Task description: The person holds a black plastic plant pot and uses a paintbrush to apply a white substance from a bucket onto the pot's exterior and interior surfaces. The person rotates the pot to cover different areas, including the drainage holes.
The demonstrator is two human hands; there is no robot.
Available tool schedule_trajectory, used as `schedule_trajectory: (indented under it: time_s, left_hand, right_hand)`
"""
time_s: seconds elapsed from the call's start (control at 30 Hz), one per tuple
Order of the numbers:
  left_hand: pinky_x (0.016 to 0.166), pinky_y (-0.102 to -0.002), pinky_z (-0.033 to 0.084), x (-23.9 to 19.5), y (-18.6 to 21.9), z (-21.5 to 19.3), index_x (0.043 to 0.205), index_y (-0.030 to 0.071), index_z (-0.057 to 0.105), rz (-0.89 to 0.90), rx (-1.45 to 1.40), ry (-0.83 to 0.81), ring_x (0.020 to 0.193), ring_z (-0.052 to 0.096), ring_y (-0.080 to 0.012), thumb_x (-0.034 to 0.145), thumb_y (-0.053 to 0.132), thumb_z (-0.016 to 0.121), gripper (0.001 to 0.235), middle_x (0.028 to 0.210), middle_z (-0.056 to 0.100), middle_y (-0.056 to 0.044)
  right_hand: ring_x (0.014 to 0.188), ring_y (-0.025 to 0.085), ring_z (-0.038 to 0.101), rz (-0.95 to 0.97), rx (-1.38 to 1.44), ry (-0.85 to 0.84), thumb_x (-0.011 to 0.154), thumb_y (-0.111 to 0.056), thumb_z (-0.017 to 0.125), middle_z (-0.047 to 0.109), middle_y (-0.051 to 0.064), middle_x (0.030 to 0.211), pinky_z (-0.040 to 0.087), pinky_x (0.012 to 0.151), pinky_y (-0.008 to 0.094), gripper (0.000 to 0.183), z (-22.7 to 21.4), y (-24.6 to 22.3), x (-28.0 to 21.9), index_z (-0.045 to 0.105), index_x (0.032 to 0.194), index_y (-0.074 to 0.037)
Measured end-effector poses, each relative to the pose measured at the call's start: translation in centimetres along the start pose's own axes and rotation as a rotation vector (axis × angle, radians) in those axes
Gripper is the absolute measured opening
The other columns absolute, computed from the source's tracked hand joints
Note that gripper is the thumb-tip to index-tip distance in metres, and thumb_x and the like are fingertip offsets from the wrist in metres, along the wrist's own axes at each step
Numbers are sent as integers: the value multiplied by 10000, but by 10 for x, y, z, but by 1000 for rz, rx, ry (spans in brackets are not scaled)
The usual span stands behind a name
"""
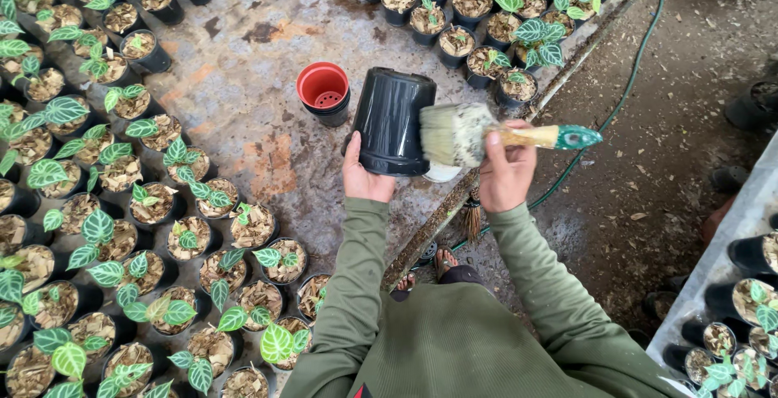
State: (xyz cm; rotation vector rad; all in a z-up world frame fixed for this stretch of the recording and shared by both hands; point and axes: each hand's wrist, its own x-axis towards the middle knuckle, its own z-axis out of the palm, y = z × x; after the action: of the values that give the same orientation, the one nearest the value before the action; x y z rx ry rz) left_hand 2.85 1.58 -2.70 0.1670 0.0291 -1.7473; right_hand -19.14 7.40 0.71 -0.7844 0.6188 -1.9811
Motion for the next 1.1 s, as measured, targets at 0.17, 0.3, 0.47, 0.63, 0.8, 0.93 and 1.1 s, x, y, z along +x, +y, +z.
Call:
schedule_trajectory:
  time_s: [0.17, 0.3, 0.47, 0.63, 0.8, 0.93, 1.1]
  left_hand:
    - [1131, -477, 484, -12, -2, 2, 1338, -26, 622, 68, 47, 13, 1221, 655, -301, 1073, 213, 568, 361, 1361, 665, -162]
    - [1118, -485, 484, -23, 10, 8, 1337, -14, 618, 81, 37, -22, 1234, 650, -310, 1044, 223, 554, 382, 1363, 665, -160]
    - [1128, -513, 468, -32, 27, 9, 1352, -19, 614, 131, -16, -39, 1246, 641, -328, 1048, 242, 554, 406, 1375, 660, -181]
    - [1142, -544, 461, -39, 36, 8, 1351, -18, 609, 245, -3, -11, 1249, 642, -332, 1048, 244, 557, 403, 1377, 657, -179]
    - [1143, -524, 462, -39, 24, 4, 1351, -31, 612, 294, -13, 13, 1247, 638, -336, 1044, 258, 571, 423, 1373, 657, -191]
    - [1126, -511, 466, -48, 11, 3, 1344, -21, 614, 318, 3, 28, 1236, 640, -339, 1033, 262, 578, 423, 1366, 659, -186]
    - [1139, -519, 468, -53, 5, 10, 1363, -26, 602, 351, -66, 14, 1259, 631, -332, 1051, 241, 567, 412, 1390, 649, -181]
  right_hand:
    - [1097, 125, 611, 26, -164, -216, 1008, 52, 654, 593, 46, 1197, 528, 981, 289, 325, 32, 12, -20, 502, 1279, -45]
    - [1058, 115, 611, 152, -90, -230, 1009, 57, 655, 609, 58, 1156, 524, 938, 270, 321, 24, 21, -21, 505, 1274, -46]
    - [1009, 98, 612, 204, -118, -198, 1015, 41, 674, 625, 47, 1138, 518, 879, 241, 315, -10, 28, -3, 513, 1271, -47]
    - [968, 101, 609, 191, -156, -145, 1034, 19, 685, 649, 59, 1125, 494, 799, 240, 314, -10, 33, 18, 508, 1285, -49]
    - [1048, 141, 639, 247, 125, -224, 1019, 2, 688, 641, 72, 1129, 542, 951, 286, 317, 14, 35, 16, 501, 1269, -54]
    - [1028, 109, 615, 326, 20, -425, 994, -6, 701, 624, 43, 1127, 529, 912, 266, 340, 20, 41, 5, 511, 1269, -62]
    - [855, 65, 553, 436, -22, -377, 1014, 0, 702, 618, 16, 1030, 440, 682, 202, 307, 0, 51, 21, 531, 1263, -55]
